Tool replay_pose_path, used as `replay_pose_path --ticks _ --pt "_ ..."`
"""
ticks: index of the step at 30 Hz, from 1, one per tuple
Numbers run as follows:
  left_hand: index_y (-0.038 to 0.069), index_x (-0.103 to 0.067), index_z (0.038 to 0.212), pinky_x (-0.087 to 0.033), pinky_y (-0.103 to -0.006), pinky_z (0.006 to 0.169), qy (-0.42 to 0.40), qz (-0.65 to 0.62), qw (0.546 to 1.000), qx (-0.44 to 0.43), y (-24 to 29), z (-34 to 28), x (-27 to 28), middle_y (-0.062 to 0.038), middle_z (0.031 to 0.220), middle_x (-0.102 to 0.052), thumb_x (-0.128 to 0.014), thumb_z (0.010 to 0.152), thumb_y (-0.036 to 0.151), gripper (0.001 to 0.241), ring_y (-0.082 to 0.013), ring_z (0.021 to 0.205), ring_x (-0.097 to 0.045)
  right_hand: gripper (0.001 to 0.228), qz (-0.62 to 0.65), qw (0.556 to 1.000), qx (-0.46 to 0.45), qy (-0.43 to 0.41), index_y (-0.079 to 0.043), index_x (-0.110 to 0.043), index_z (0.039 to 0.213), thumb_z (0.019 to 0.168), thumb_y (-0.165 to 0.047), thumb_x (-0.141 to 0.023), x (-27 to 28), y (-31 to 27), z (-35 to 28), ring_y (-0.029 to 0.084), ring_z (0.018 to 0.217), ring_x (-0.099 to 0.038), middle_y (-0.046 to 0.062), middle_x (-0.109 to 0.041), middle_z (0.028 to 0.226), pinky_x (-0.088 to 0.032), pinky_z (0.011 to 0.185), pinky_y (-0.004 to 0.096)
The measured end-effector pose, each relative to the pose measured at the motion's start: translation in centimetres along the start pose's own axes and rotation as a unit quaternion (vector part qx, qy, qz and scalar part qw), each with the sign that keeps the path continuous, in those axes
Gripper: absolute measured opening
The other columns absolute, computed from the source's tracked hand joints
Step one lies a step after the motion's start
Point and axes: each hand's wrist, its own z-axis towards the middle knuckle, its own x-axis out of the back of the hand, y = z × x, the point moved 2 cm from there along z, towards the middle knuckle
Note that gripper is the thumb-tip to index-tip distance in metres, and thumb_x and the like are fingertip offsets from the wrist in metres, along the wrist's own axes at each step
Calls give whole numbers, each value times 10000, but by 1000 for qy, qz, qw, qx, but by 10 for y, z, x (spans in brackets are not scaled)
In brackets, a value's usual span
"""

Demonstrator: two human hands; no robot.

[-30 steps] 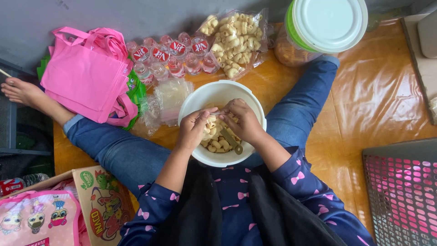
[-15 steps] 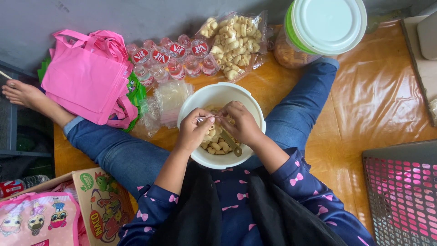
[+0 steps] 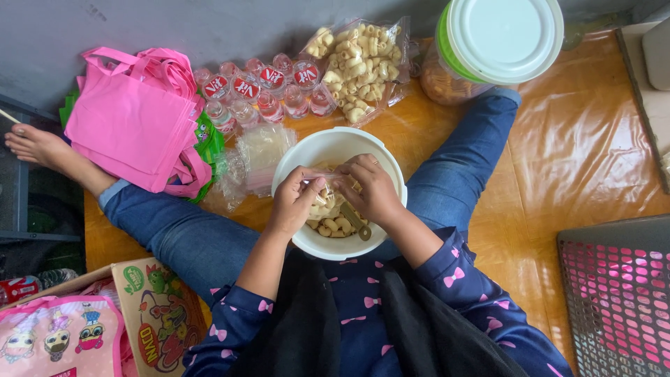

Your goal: A person sitting on the floor is packaging snacks by transferring them from a large white bowl into small clear plastic bags, occasionally using a spoon.

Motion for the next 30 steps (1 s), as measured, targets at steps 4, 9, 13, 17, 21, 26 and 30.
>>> replay_pose_path --ticks 4,9,13,17,21,26,30 --pt "28 -695 1070 -639 -306 681 -1 5 999 -34 16 -4 -6 -169 1023 -778 -685 1001 154 143 -120 799 -725 66 7 1000 19 1 -42 -714 924 924 -99 -745 -4 -2 -1 319 907 -654 106 -628 865 -548 812 399" --pt "19 -594 1187 -641 -309 799 0 -67 997 -25 8 -5 -6 -179 1231 -713 -692 996 156 255 -163 948 -723 61 12 1000 -14 4 -40 -705 910 931 -85 -741 -1 -2 1 316 882 -645 103 -622 850 -545 774 404" --pt "20 -615 1117 -570 -367 984 8 -43 997 -63 10 -5 -6 -160 1279 -684 -661 1011 146 171 -209 1145 -694 43 24 999 -32 15 -50 -701 924 928 -67 -740 -1 3 0 309 880 -643 92 -628 852 -545 755 401" --pt "3 -635 1029 -531 -382 1039 32 -17 996 -87 13 -8 -5 -166 1228 -701 -637 1027 114 111 -237 1196 -673 60 23 999 -32 13 -51 -700 916 919 -73 -756 -2 4 0 311 875 -647 92 -631 852 -545 742 402" --pt "-10 -645 992 -557 -384 1007 44 -12 993 -109 16 -9 -7 -168 1137 -716 -641 1023 98 112 -267 1199 -668 53 36 999 -25 6 -44 -717 918 907 -75 -759 -2 2 0 325 897 -647 101 -636 856 -541 788 423" --pt "-5 -696 974 -592 -385 934 27 82 984 -157 29 -11 -10 -172 1047 -732 -686 989 74 81 -307 1120 -714 127 55 998 -13 -1 -42 -715 929 892 -134 -794 -3 -6 2 354 936 -649 118 -635 870 -542 814 459" --pt "16 -743 958 -617 -375 884 18 136 972 -188 25 -10 -10 -151 995 -745 -728 958 81 67 -308 1077 -730 67 57 998 -6 -2 -35 -727 895 896 -80 -777 -4 -8 2 354 923 -662 116 -641 843 -542 820 457"
